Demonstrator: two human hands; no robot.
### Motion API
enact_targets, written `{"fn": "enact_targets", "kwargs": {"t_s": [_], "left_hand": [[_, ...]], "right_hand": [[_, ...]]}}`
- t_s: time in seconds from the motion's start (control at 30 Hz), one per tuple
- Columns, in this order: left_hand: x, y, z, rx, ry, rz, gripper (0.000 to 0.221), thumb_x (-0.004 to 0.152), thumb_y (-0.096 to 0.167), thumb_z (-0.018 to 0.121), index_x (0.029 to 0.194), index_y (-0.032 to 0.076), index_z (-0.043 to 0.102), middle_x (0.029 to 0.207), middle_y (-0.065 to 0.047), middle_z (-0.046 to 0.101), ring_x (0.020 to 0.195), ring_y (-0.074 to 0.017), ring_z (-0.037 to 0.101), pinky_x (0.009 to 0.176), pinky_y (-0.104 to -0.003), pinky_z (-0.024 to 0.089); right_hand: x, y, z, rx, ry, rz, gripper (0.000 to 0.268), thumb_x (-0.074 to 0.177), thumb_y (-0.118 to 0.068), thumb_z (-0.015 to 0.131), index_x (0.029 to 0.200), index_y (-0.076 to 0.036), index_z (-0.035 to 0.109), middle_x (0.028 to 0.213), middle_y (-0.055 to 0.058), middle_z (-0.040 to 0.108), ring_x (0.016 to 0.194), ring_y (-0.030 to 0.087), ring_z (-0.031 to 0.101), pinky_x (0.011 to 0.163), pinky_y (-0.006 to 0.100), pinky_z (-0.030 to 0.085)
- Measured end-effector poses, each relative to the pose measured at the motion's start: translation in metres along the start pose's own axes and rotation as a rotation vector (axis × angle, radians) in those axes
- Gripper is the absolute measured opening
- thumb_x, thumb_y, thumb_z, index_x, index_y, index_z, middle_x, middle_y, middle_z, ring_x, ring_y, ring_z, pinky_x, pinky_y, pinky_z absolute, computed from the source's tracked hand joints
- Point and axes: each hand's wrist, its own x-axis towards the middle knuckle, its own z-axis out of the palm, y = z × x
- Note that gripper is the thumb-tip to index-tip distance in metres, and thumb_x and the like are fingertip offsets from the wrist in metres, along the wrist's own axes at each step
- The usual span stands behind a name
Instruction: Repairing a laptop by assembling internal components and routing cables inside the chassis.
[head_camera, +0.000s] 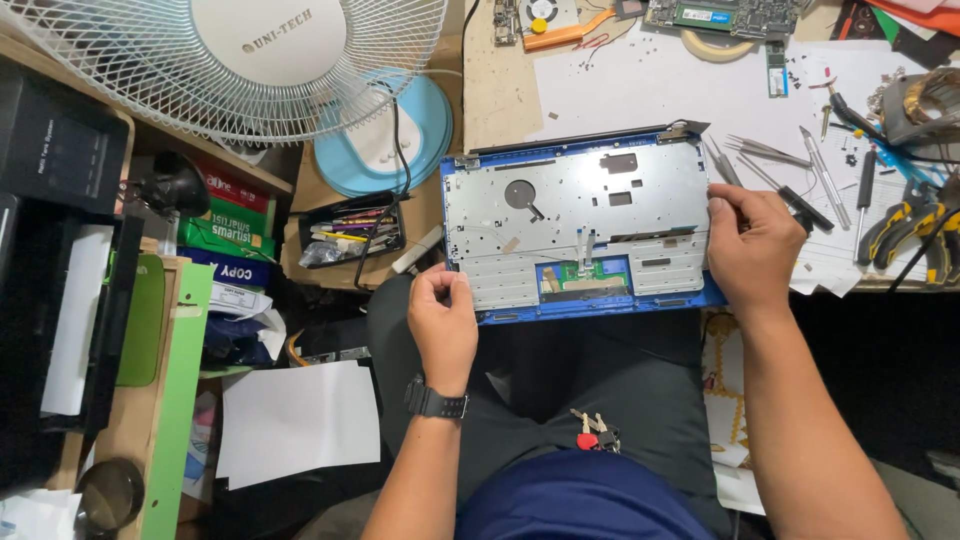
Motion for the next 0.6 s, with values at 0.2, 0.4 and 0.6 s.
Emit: {"fn": "enact_targets", "kwargs": {"t_s": [0.2,0.4,0.6], "left_hand": [[0.001,-0.003,-0.003,0.062,-0.013,0.043,0.014,0.093,0.011,0.072,0.091,0.000,0.065,0.112,-0.013,0.072,0.081,-0.0157,0.066,0.074,-0.029,0.055],[0.002,0.061,-0.019,0.516,-0.145,0.062,0.019,0.092,0.018,0.075,0.098,0.001,0.068,0.101,-0.018,0.070,0.090,-0.0313,0.069,0.081,-0.042,0.055],[0.018,0.137,0.017,0.504,-0.188,0.721,0.015,0.091,0.009,0.074,0.101,0.000,0.068,0.117,-0.021,0.068,0.110,-0.0402,0.062,0.094,-0.047,0.050]], "right_hand": [[0.001,0.006,0.004,0.006,0.060,-0.039,0.013,0.102,-0.002,0.071,0.113,-0.001,0.078,0.093,0.011,0.070,0.078,0.017,0.065,0.072,0.029,0.052],[0.004,0.001,0.004,0.005,0.080,-0.022,0.013,0.098,-0.003,0.070,0.108,-0.001,0.078,0.089,0.011,0.069,0.074,0.018,0.065,0.068,0.030,0.052],[0.006,-0.004,0.001,0.045,0.082,0.014,0.014,0.096,-0.003,0.070,0.107,-0.002,0.078,0.089,0.011,0.069,0.073,0.018,0.065,0.066,0.030,0.052]]}}
